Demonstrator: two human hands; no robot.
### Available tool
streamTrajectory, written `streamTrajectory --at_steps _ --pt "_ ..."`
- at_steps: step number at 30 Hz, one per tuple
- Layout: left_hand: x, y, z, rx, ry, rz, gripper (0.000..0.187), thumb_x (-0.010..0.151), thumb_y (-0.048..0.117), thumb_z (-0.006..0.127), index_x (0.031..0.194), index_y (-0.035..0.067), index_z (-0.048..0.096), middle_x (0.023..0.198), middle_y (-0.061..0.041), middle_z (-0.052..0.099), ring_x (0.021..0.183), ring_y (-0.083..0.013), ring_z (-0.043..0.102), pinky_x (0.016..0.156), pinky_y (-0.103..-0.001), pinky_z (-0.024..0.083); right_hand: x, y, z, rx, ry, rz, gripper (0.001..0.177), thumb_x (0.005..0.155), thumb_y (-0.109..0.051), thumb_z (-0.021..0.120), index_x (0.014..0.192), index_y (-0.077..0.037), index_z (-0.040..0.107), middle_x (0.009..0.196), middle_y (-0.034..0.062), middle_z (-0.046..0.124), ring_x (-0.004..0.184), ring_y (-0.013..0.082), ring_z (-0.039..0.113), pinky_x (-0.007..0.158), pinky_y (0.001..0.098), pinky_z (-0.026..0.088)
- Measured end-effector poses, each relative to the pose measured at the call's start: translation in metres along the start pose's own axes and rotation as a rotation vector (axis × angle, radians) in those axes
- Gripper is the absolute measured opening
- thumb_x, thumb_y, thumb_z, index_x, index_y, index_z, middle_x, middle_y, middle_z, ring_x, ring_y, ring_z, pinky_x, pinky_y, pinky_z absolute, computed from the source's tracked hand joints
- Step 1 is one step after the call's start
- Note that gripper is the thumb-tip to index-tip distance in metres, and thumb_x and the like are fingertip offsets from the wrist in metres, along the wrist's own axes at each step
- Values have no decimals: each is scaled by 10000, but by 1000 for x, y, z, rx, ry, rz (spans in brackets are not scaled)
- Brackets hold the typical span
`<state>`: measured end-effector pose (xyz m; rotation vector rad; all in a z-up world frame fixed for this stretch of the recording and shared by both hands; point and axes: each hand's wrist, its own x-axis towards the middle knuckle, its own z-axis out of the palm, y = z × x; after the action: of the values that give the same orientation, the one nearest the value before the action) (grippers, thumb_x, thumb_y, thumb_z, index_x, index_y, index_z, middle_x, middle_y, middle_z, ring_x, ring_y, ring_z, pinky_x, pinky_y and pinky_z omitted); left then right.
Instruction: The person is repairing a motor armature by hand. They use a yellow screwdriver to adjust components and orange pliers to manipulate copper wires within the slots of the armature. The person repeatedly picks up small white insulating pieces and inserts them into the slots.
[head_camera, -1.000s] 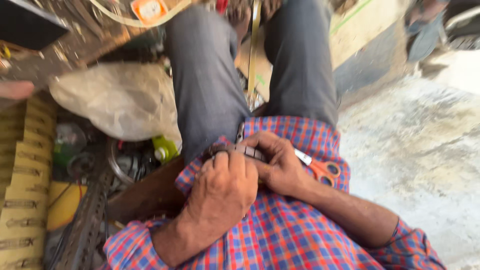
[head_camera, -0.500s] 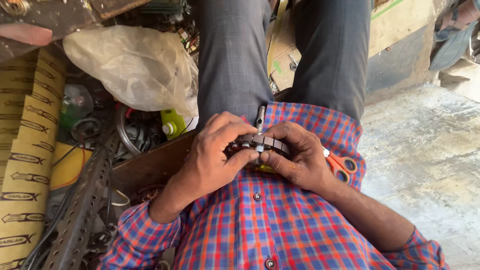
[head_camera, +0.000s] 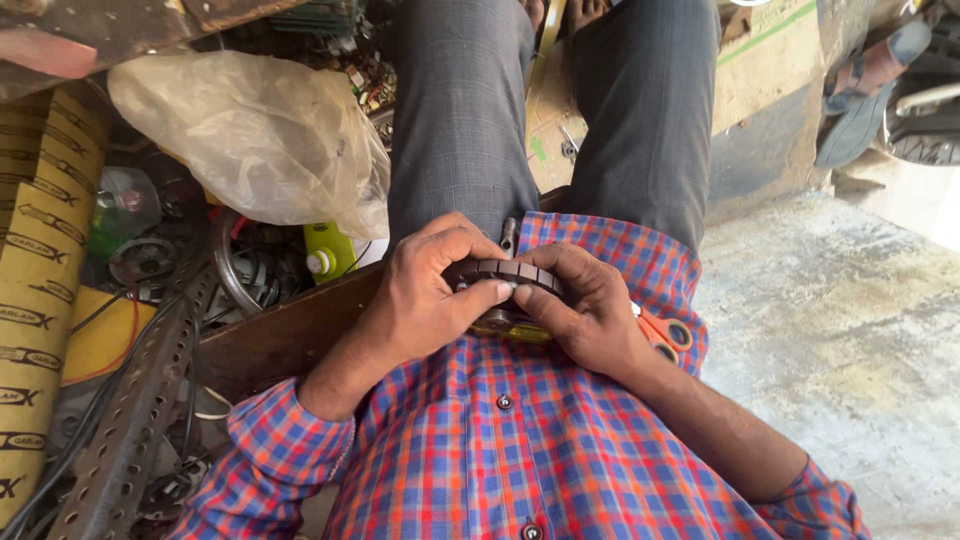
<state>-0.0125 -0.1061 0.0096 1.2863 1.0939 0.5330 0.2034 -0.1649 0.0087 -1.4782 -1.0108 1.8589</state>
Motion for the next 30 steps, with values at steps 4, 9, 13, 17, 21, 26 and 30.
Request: streamTrajectory --at_steps 4,9,13,17,21,26,30 --pt "-19 -1 -7 137 113 302 328 853 12 751 1176 56 714 1161 -134 643 1082 -279 670 902 -370 582 0 3 -6 325 -107 38 310 1016 -67 633 1316 -15 575 1208 52 674 1148 109 634 1039 291 514" --pt "-26 -1 8 527 137 496 309 916 6 666 1210 89 712 1309 -197 573 1225 -383 599 1047 -492 514 1 5 -7 385 -146 91 304 1026 -68 623 1317 9 584 1211 66 686 1132 119 639 1028 300 523" --pt "-21 4 6 647 70 582 279 882 44 658 1157 29 707 1326 -224 567 1231 -412 584 1023 -522 482 4 7 -10 219 -117 70 288 1021 -78 624 1294 12 611 1159 58 698 1057 112 654 946 285 543" --pt "-34 3 -15 455 148 527 282 874 88 666 1149 27 690 1258 -212 587 1155 -388 591 980 -482 508 1 10 -12 280 -62 119 306 1013 -88 648 1296 26 627 1113 59 706 977 108 634 883 278 529" --pt "-61 -15 -8 755 -31 544 222 904 105 640 1100 16 696 1120 -148 648 1005 -307 634 853 -463 532 -1 16 -9 317 -42 86 323 995 -68 675 1298 25 613 1132 57 711 1016 106 651 924 267 543" --pt "-72 -26 -4 686 -57 465 202 885 70 662 1067 -11 689 1015 -126 651 922 -304 644 797 -414 544 -2 6 4 65 34 -25 397 922 -40 738 1294 -3 605 1144 44 712 1048 110 668 946 270 567" --pt "-83 -19 -28 280 188 284 259 778 -33 719 1021 19 644 1013 -119 668 941 -258 697 848 -335 571 -1 -22 -5 -196 -43 -118 388 891 -14 752 1271 -17 672 1091 47 730 990 115 697 886 274 575"
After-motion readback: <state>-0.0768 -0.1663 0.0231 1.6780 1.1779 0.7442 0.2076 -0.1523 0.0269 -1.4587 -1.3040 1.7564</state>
